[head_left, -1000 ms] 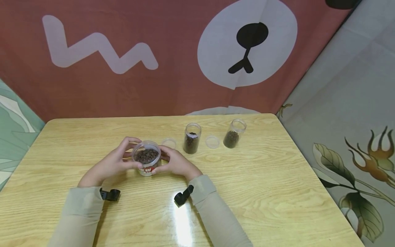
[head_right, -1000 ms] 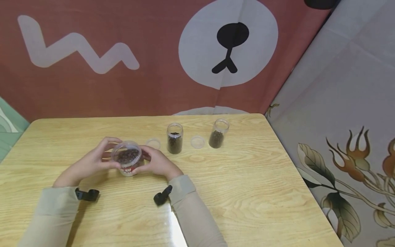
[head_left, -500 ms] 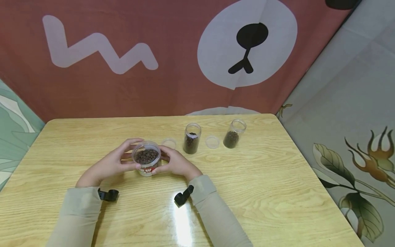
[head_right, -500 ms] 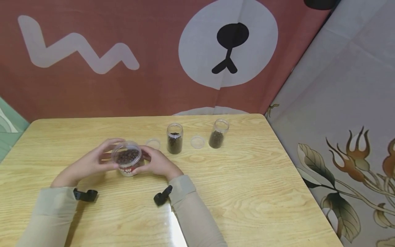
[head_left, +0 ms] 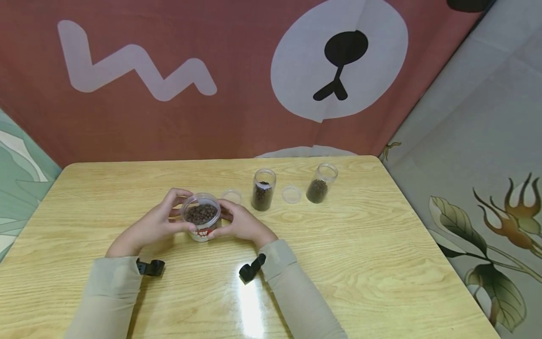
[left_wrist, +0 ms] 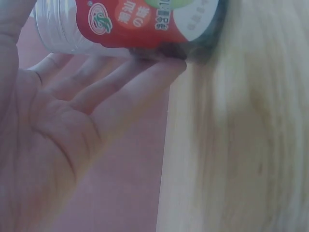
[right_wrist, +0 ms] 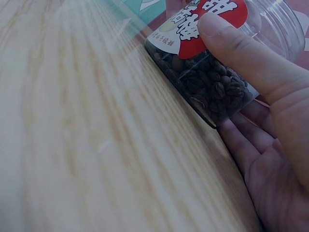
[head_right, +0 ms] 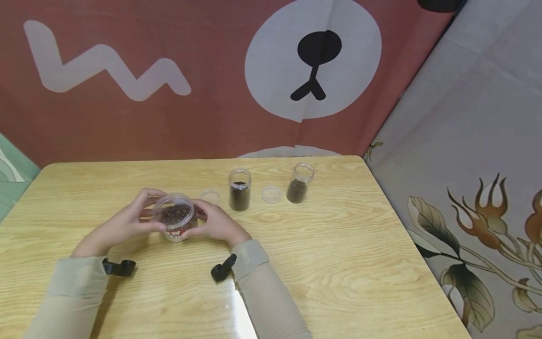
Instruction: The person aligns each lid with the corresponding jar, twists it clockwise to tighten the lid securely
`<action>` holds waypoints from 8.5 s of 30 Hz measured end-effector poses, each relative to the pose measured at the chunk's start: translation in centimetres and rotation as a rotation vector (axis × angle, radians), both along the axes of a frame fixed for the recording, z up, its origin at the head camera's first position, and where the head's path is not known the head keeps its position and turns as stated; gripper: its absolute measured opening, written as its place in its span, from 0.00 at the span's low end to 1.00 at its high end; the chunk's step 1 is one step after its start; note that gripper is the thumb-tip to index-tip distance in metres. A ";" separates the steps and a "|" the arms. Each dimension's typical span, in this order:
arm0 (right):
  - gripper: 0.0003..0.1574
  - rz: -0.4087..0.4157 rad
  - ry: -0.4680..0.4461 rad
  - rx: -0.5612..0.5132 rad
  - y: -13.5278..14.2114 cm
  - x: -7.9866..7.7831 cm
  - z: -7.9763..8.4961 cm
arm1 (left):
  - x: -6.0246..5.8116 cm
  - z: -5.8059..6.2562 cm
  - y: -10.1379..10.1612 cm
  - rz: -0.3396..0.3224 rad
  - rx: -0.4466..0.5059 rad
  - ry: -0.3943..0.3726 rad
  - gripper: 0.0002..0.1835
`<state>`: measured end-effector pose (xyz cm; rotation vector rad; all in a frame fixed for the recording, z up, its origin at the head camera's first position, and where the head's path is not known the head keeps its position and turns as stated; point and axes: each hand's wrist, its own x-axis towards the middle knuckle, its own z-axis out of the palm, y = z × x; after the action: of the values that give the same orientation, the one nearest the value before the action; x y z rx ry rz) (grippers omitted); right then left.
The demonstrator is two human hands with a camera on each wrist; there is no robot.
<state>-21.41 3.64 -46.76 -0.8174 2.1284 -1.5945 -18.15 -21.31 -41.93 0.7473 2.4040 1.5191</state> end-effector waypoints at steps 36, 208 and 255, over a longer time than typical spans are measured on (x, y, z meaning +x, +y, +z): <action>0.51 0.012 -0.018 -0.001 0.1 -0.2 0.0 | -0.2 -0.6 -0.8 -0.015 0.001 0.032 0.36; 0.49 0.076 -0.015 -0.077 0.4 -0.5 -0.3 | 0.0 -0.3 0.8 0.016 -0.094 0.076 0.40; 0.50 0.085 -0.010 -0.090 0.4 -0.6 -0.7 | -0.3 -0.8 0.0 -0.046 -0.077 0.181 0.40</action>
<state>-21.99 4.09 -47.48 -0.9129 1.9997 -1.6571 -18.50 -21.32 -42.69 0.9535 2.5381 1.3872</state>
